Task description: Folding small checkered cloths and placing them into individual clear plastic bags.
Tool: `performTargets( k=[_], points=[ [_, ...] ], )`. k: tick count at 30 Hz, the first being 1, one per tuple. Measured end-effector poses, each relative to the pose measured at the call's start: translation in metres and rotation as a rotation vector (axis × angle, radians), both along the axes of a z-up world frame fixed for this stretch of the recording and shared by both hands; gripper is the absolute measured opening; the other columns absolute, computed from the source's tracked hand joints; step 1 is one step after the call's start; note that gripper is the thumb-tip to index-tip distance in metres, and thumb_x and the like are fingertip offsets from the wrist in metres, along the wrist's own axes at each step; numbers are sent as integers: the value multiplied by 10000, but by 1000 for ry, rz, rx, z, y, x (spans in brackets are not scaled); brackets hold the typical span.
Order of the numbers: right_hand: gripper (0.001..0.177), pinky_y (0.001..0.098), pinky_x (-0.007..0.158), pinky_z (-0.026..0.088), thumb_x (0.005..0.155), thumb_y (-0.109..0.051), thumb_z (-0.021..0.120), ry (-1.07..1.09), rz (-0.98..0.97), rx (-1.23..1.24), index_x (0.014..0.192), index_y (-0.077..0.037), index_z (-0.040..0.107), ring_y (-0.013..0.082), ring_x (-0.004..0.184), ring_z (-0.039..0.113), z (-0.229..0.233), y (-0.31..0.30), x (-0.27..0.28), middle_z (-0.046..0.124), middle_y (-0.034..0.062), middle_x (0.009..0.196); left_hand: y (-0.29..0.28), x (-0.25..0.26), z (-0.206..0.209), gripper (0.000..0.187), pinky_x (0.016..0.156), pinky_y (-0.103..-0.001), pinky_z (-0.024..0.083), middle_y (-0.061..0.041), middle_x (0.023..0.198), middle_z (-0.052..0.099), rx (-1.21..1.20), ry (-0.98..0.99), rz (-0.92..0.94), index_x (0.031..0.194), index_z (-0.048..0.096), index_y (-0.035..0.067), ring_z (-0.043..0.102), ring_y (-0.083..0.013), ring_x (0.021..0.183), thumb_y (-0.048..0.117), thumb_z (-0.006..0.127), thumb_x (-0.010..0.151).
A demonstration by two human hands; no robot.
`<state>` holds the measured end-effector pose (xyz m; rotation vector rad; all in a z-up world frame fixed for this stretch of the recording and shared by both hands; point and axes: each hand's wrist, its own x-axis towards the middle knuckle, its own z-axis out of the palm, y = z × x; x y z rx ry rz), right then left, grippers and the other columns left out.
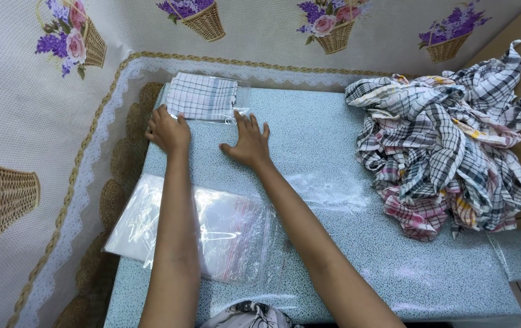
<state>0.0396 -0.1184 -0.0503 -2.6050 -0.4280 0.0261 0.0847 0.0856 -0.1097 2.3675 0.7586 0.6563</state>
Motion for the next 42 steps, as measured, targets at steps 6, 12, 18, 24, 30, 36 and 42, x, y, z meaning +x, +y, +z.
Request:
performTargets(
  k=[6,12,18,24,30,36,42],
  points=[
    [993,653,1228,39,787,-654,613,-48,4,13,1599,-181,291,345,1543,279,-17,-4,8,423,188,1594,0,1,-2,435,1107,-598,290,-99,1336,575,3,-18,-11,1370,556,109,453,-318,1375,242,711,986],
    [916,644,1233,79,781,-489,677,-97,-13,109,1583,-191,352,327,1533,308,-12,-4,1,415,166,1605,2,8,-10,410,1088,-571,336,-91,1305,566,23,3,40,1338,546,108,483,-290,1352,257,701,989],
    [910,633,1241,101,805,-301,705,-124,-88,284,1595,-113,293,365,1525,322,-15,-5,3,375,230,1608,-2,-2,3,395,1104,-628,294,-123,1382,476,9,-173,-7,1301,553,79,395,-356,1393,107,682,929],
    [831,613,1247,58,847,-296,637,-89,-140,200,1571,-54,308,348,1522,333,-18,-2,5,411,236,1580,-15,-15,14,541,1142,-718,102,-165,1500,474,142,-164,-301,1312,585,112,203,-414,1508,-14,640,789],
    [791,590,1250,24,885,-338,603,-66,-142,148,1565,-59,314,322,1528,326,-25,-2,10,465,224,1550,-6,1,-12,409,1150,-683,110,-125,1452,545,145,-191,-272,1202,708,140,224,-382,1506,-42,639,843],
    [723,613,1243,27,917,-345,578,-78,-119,94,1555,-87,357,316,1521,331,-28,-3,12,497,181,1536,-5,3,-15,367,1159,-663,179,-150,1512,485,169,-178,-217,1205,765,145,236,-391,1491,-34,707,890],
    [707,644,1237,63,925,-307,591,-109,-115,108,1552,-77,360,346,1501,362,-26,-3,10,506,200,1521,3,1,-6,659,1226,-575,251,-173,1570,397,-141,-266,-41,1463,457,110,334,-302,1497,-133,637,878]
  ],
)
